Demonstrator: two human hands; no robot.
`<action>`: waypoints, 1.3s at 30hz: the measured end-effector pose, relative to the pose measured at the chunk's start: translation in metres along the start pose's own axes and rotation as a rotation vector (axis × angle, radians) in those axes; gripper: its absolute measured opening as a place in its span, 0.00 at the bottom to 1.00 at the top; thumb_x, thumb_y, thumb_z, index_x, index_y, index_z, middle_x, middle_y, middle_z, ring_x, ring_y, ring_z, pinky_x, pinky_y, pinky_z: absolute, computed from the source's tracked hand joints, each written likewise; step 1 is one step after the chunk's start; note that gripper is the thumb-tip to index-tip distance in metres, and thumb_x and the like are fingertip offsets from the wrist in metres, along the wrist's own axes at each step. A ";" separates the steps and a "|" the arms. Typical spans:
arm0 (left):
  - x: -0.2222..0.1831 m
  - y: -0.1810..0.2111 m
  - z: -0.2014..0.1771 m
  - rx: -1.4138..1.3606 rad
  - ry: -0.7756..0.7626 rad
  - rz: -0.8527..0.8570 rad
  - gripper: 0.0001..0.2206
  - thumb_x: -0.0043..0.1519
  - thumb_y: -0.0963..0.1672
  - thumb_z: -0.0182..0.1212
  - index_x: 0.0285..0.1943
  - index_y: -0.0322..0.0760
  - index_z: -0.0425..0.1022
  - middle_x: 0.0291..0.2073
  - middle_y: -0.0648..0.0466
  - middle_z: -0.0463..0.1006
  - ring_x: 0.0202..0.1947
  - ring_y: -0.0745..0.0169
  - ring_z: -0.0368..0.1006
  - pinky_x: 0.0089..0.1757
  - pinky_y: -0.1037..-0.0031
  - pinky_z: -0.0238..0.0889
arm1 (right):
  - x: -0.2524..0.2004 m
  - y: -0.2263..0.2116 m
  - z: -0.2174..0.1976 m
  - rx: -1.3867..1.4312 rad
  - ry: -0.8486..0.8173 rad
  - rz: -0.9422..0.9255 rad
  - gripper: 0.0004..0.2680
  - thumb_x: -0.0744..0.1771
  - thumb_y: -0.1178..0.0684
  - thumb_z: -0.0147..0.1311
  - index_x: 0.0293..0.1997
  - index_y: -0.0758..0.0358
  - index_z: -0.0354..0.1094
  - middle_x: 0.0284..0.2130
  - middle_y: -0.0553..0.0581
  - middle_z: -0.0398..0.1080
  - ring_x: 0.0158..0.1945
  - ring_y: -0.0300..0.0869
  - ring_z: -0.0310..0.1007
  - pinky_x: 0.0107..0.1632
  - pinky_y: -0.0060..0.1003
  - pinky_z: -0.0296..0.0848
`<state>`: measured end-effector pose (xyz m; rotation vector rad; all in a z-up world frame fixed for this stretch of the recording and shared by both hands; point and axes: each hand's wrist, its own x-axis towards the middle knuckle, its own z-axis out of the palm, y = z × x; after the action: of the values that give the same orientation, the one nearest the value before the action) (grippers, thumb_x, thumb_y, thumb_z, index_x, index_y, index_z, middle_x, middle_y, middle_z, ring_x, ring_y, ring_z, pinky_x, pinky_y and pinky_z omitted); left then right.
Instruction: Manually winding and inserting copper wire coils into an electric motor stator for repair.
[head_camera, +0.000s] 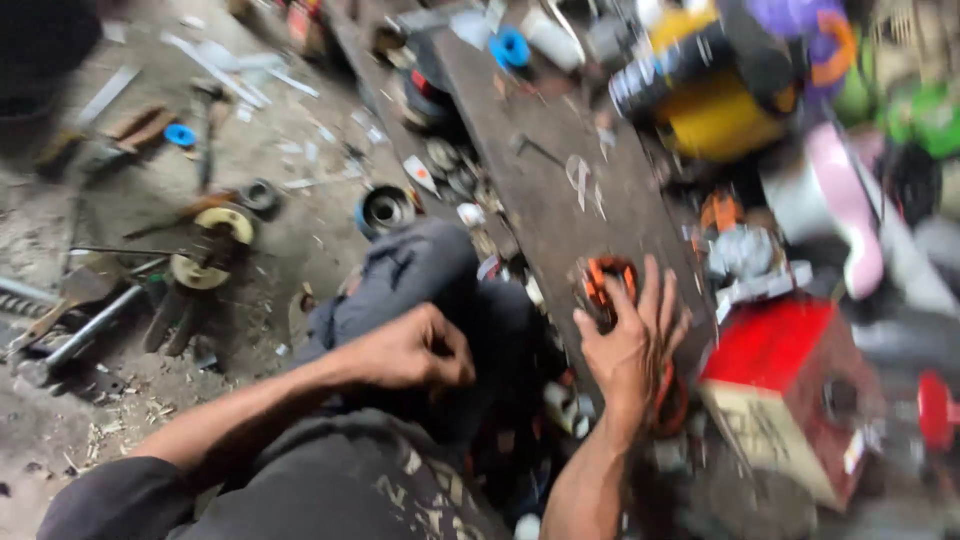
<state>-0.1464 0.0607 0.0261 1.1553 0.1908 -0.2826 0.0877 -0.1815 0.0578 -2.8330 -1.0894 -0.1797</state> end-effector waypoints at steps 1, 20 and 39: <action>0.005 0.004 -0.005 -0.010 -0.043 -0.030 0.06 0.62 0.38 0.73 0.38 0.24 0.92 0.25 0.53 0.86 0.23 0.66 0.75 0.31 0.73 0.73 | -0.006 -0.003 -0.010 -0.016 -0.022 0.046 0.26 0.60 0.45 0.76 0.68 0.48 0.81 0.84 0.61 0.60 0.87 0.66 0.52 0.80 0.82 0.48; 0.338 -0.004 -0.111 1.779 0.475 0.932 0.07 0.61 0.43 0.67 0.45 0.48 0.88 0.48 0.53 0.84 0.49 0.45 0.75 0.48 0.52 0.68 | -0.113 -0.005 -0.013 0.600 0.350 0.075 0.08 0.67 0.62 0.66 0.51 0.73 0.82 0.62 0.72 0.80 0.67 0.62 0.81 0.77 0.58 0.77; 0.197 0.067 -0.026 0.286 0.294 0.536 0.04 0.71 0.42 0.69 0.44 0.37 0.83 0.31 0.56 0.82 0.28 0.68 0.73 0.31 0.73 0.71 | -0.119 0.010 -0.015 0.607 0.285 0.100 0.06 0.67 0.62 0.65 0.47 0.73 0.81 0.54 0.67 0.84 0.54 0.52 0.89 0.64 0.45 0.88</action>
<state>0.0612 0.0862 0.0165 1.4812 0.0927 0.3469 0.0056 -0.2695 0.0546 -2.2292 -0.7732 -0.1962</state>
